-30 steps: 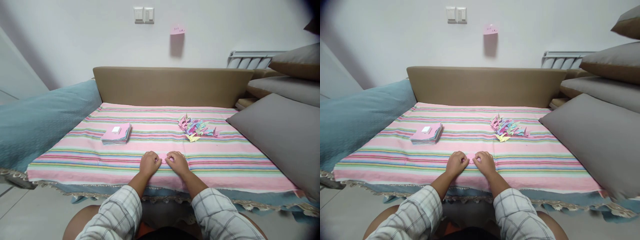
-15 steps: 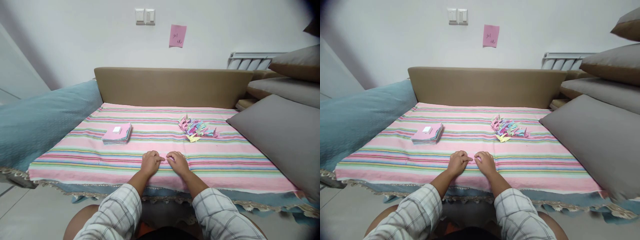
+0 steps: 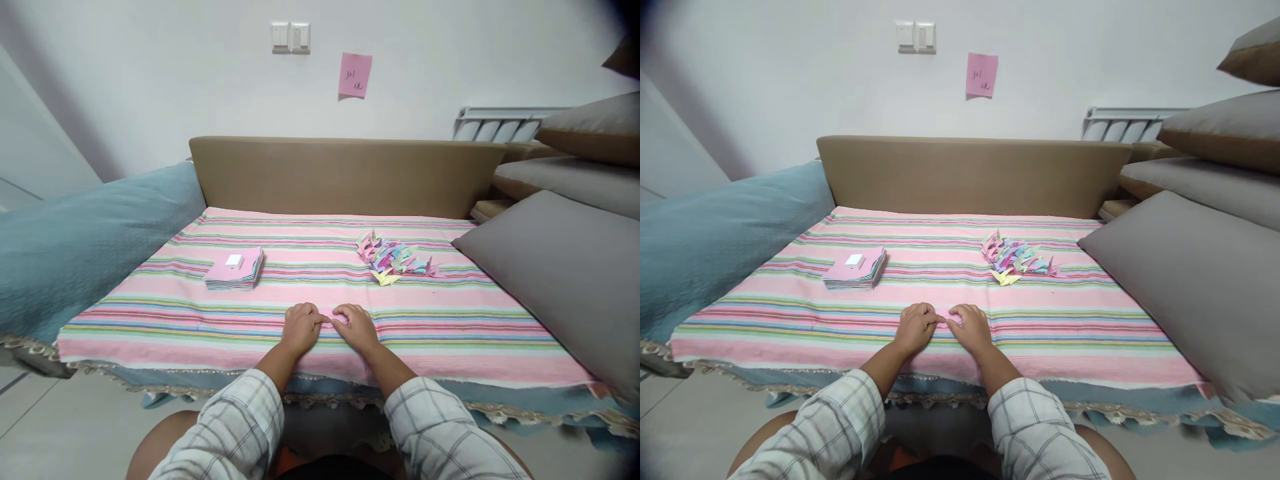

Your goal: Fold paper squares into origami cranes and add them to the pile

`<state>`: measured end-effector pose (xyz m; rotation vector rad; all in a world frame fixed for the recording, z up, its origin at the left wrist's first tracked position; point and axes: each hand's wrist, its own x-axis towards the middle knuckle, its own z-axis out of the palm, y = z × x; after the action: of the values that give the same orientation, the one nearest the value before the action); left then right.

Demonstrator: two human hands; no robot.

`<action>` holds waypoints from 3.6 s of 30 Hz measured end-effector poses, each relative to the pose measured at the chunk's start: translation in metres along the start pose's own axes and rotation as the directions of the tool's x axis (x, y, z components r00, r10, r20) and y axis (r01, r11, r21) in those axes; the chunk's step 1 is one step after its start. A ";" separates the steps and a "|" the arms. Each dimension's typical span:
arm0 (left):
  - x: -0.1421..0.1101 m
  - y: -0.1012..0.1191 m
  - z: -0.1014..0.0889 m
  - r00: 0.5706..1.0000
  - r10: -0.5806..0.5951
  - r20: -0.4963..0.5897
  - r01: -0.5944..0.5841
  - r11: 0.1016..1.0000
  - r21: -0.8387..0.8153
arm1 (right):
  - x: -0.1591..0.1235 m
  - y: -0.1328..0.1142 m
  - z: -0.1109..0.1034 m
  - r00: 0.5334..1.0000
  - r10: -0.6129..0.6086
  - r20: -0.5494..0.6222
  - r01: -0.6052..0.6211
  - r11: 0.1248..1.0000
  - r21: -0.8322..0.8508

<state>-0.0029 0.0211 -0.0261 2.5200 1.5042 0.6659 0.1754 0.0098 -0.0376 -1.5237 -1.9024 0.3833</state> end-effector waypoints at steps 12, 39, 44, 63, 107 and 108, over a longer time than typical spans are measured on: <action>-0.010 -0.006 0.004 0.989 0.114 -0.096 -0.112 0.993 0.034 | 0.000 0.000 -0.001 1.000 -0.007 0.004 0.007 1.000 0.022; -0.023 0.006 0.005 0.883 0.455 -0.116 -0.426 0.880 0.209 | -0.007 0.003 0.003 0.989 -0.057 -0.139 0.058 0.998 0.001; -0.023 0.007 0.003 0.908 0.402 -0.120 -0.379 0.909 0.175 | -0.009 0.003 0.002 0.990 -0.046 -0.132 0.046 0.999 -0.002; -0.021 0.007 0.004 0.963 0.248 -0.105 -0.233 0.963 0.136 | -0.018 0.003 0.000 0.956 -0.227 -0.188 0.240 0.969 0.049; -0.011 0.008 -0.005 0.991 0.085 -0.101 -0.096 0.990 -0.107 | -0.015 -0.003 -0.001 0.980 -0.187 -0.070 0.185 0.982 -0.032; -0.010 0.008 -0.005 0.991 0.084 -0.104 -0.095 0.990 -0.102 | -0.015 -0.003 -0.001 0.980 -0.184 -0.072 0.182 0.983 -0.030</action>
<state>-0.0030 0.0077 -0.0219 2.5198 1.3514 0.8733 0.1754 -0.0049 -0.0397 -1.3444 -1.9750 0.2194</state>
